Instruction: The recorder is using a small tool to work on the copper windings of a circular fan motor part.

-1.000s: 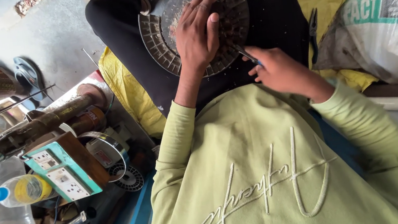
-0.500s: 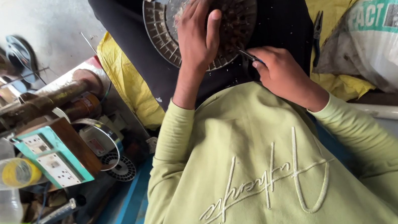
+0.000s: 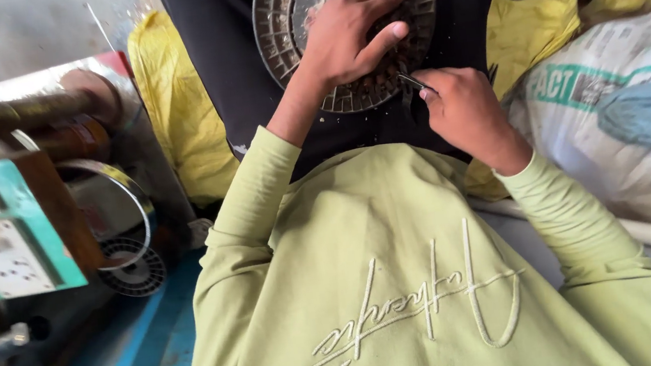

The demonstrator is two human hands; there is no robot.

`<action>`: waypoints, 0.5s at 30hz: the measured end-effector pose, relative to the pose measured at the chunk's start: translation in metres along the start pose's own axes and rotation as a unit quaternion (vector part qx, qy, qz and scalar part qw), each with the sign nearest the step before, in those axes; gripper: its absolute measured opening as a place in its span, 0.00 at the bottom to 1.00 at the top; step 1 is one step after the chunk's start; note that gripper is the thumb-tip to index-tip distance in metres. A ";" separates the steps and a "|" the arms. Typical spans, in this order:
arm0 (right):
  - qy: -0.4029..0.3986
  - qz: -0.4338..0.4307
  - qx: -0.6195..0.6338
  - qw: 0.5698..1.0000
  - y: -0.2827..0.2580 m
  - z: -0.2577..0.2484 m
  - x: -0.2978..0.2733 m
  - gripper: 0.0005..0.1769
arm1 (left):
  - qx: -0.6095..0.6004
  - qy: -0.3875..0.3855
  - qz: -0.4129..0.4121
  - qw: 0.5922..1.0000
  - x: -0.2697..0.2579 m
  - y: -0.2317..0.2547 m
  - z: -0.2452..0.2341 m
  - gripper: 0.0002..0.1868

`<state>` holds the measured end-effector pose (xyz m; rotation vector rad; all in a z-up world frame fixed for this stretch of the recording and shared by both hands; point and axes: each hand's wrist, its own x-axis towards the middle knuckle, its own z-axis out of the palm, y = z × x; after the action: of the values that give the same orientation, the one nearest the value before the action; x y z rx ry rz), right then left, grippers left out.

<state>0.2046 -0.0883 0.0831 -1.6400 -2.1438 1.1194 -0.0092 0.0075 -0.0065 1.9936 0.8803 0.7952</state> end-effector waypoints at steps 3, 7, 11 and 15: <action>0.007 -0.005 -0.082 0.997 -0.001 0.013 -0.003 0.13 | -0.004 0.008 -0.003 1.000 0.000 0.001 0.003 0.31; 0.091 -0.090 -0.045 0.991 0.004 0.020 -0.002 0.15 | -0.004 0.039 -0.011 0.999 -0.002 -0.001 0.004 0.31; 0.034 -0.036 -0.103 0.993 -0.033 0.005 0.005 0.08 | -0.015 0.050 -0.018 0.998 -0.019 0.002 0.005 0.31; 0.108 -0.096 -0.136 0.980 0.009 0.042 -0.012 0.09 | 0.009 0.060 -0.028 0.998 -0.015 0.008 0.003 0.32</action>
<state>0.1911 -0.1159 0.0512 -1.5324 -2.3274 0.5853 -0.0127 -0.0095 -0.0043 1.9451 1.0115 0.8844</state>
